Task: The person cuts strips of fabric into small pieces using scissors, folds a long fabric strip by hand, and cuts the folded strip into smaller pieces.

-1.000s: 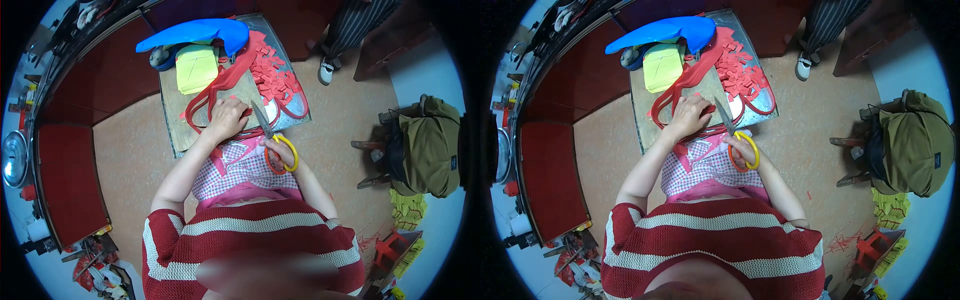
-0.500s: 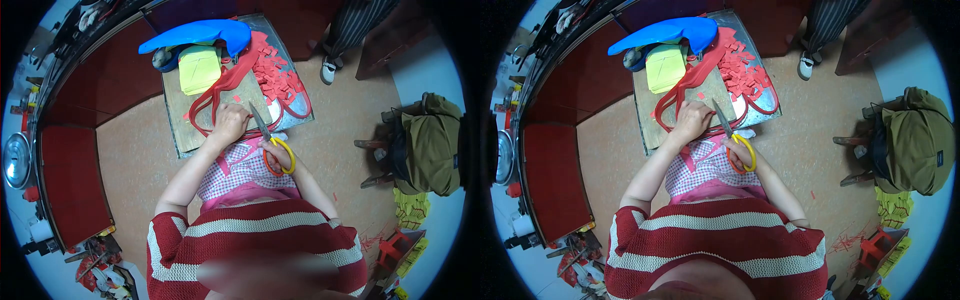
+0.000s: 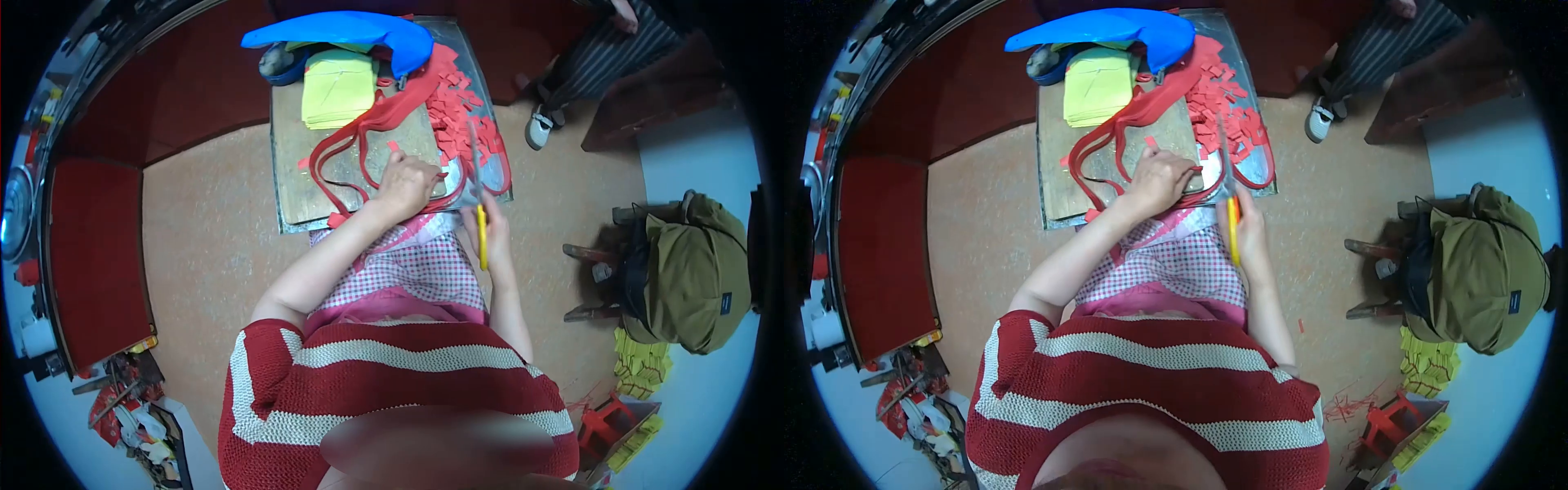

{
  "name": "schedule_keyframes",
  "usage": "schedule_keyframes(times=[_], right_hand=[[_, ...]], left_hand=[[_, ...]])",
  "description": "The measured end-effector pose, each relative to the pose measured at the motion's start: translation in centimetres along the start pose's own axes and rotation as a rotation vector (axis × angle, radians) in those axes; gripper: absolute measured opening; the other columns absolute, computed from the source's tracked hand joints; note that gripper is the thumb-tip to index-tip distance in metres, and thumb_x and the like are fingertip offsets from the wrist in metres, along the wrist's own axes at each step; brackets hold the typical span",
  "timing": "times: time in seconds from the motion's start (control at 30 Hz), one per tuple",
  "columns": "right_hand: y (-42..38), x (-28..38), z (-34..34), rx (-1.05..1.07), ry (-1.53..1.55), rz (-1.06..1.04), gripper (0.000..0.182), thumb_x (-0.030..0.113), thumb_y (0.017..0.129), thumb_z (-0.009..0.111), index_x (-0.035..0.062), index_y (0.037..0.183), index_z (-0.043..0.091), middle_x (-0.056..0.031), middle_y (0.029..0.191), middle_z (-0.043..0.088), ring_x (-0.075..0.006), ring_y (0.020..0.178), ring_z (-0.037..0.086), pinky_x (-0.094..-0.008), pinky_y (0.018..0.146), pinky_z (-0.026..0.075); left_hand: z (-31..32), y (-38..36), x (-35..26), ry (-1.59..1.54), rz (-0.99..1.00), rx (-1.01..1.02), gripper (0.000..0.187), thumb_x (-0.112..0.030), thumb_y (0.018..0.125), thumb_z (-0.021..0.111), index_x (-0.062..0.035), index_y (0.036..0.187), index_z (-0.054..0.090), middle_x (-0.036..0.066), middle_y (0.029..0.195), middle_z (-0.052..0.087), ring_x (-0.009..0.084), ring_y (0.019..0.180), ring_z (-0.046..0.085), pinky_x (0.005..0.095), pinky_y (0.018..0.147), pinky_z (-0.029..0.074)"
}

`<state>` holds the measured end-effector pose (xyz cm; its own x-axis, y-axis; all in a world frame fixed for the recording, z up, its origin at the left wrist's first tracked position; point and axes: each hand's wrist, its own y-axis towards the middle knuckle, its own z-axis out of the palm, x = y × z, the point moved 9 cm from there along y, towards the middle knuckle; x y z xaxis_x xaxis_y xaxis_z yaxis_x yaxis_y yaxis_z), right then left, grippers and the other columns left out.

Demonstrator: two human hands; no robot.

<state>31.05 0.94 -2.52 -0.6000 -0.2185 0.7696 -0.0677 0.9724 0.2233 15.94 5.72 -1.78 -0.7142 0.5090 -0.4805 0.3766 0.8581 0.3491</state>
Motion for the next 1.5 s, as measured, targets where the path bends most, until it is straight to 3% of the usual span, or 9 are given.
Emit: schedule_keyframes(times=[0.1, 0.3, 0.47, 0.6, 0.73, 1.0, 1.13, 1.33, 1.5], right_hand=[[2.6, 2.7, -0.5, -0.054, 0.056, -0.044, 0.046, -0.004, 0.074, 0.061, 0.0019, 0.119, 0.05, -0.0179, 0.103, 0.061, -0.0306, 0.092, 0.062, -0.0381, 0.077, 0.049], [5.4, 5.1, 1.5, -0.011, -0.002, -0.152, 0.043, -0.007, 0.072, 0.061, 0.0037, 0.113, 0.051, -0.0156, 0.097, 0.061, -0.0294, 0.085, 0.062, -0.036, 0.07, 0.05], [6.9, 5.2, 0.9, -0.016, 0.041, -0.125, 0.044, -0.007, 0.074, 0.059, 0.0055, 0.115, 0.05, -0.0153, 0.091, 0.063, -0.0276, 0.08, 0.064, -0.0354, 0.069, 0.05], [7.2, 3.3, -0.7, -0.076, 0.007, -0.067, 0.044, -0.005, 0.077, 0.059, 0.0057, 0.118, 0.049, -0.0155, 0.092, 0.063, -0.0243, 0.08, 0.064, -0.0338, 0.069, 0.05], [5.9, 1.3, -1.8, -0.132, 0.044, -0.012, 0.04, -0.003, 0.079, 0.06, 0.0062, 0.117, 0.05, -0.0122, 0.087, 0.063, -0.0155, 0.078, 0.06, -0.0306, 0.068, 0.048], [4.2, 1.3, 0.4, -0.127, -0.07, -0.035, 0.044, -0.006, 0.073, 0.061, 0.0073, 0.114, 0.052, -0.0131, 0.09, 0.062, -0.0254, 0.075, 0.063, -0.0352, 0.067, 0.05], [4.1, 3.3, 1.0, -0.09, -0.085, -0.162, 0.043, -0.009, 0.07, 0.059, 0.0037, 0.111, 0.053, -0.0149, 0.095, 0.062, -0.0279, 0.079, 0.063, -0.0362, 0.069, 0.05], [3.8, 3.2, 0.6, -0.138, -0.068, -0.2, 0.043, -0.007, 0.071, 0.06, 0.0028, 0.112, 0.052, -0.0172, 0.096, 0.061, -0.0311, 0.084, 0.063, -0.0389, 0.07, 0.049], [1.9, -1.1, 1.1, 0.01, 0.256, 0.244, 0.027, 0.01, 0.084, 0.06, 0.001, 0.108, 0.051, -0.0099, 0.074, 0.062, -0.0205, 0.058, 0.061, -0.0308, 0.05, 0.047]], left_hand=[[-0.4, 0.8, -0.5, -0.104, 0.004, 0.102, 0.016, -0.019, 0.083, 0.055, -0.0088, 0.085, 0.067, 0.011, 0.078, 0.066, 0.0246, 0.08, 0.062, 0.0384, 0.08, 0.037], [-0.9, 2.7, 0.2, -0.181, -0.023, 0.419, 0.023, -0.017, 0.079, 0.056, -0.0049, 0.096, 0.066, 0.02, 0.088, 0.063, 0.0364, 0.081, 0.061, 0.0428, 0.071, 0.048], [-0.7, 3.7, 2.8, -0.584, -0.255, 0.704, 0.021, -0.015, 0.084, 0.061, 0.0039, 0.093, 0.061, 0.002, 0.071, 0.063, 0.0087, 0.065, 0.057, 0.0252, 0.061, 0.047], [-1.7, 3.5, 5.8, -0.208, -0.231, 0.819, 0.024, -0.018, 0.075, 0.066, -0.0004, 0.092, 0.062, 0.006, 0.07, 0.064, 0.0154, 0.065, 0.06, 0.0288, 0.061, 0.047], [-3.9, 2.5, 8.9, 0.193, -0.215, 0.721, 0.021, -0.017, 0.075, 0.06, -0.0039, 0.091, 0.064, 0.013, 0.077, 0.066, 0.0259, 0.077, 0.064, 0.0393, 0.076, 0.046], [-5.8, 0.6, 5.4, 0.455, -0.116, 0.485, 0.044, -0.015, 0.072, 0.059, -0.0048, 0.114, 0.052, 0.014, 0.121, 0.05, 0.0279, 0.123, 0.041, 0.0556, 0.108, 0.02], [-3.0, 1.1, -1.6, 0.143, 0.178, 0.223, 0.041, -0.019, 0.074, 0.061, -0.0051, 0.111, 0.055, 0.016, 0.118, 0.053, 0.0292, 0.118, 0.044, 0.0547, 0.102, 0.026], [1.5, 2.1, -0.1, -0.098, 0.027, 0.319, 0.015, -0.017, 0.076, 0.06, -0.0076, 0.086, 0.066, 0.012, 0.082, 0.064, 0.0295, 0.092, 0.059, 0.0479, 0.095, 0.035], [0.3, 2.4, 2.5, 0.225, -0.073, 0.098, 0.013, -0.019, 0.077, 0.061, -0.007, 0.077, 0.066, 0.012, 0.078, 0.062, 0.029, 0.08, 0.059, 0.0438, 0.078, 0.04]])
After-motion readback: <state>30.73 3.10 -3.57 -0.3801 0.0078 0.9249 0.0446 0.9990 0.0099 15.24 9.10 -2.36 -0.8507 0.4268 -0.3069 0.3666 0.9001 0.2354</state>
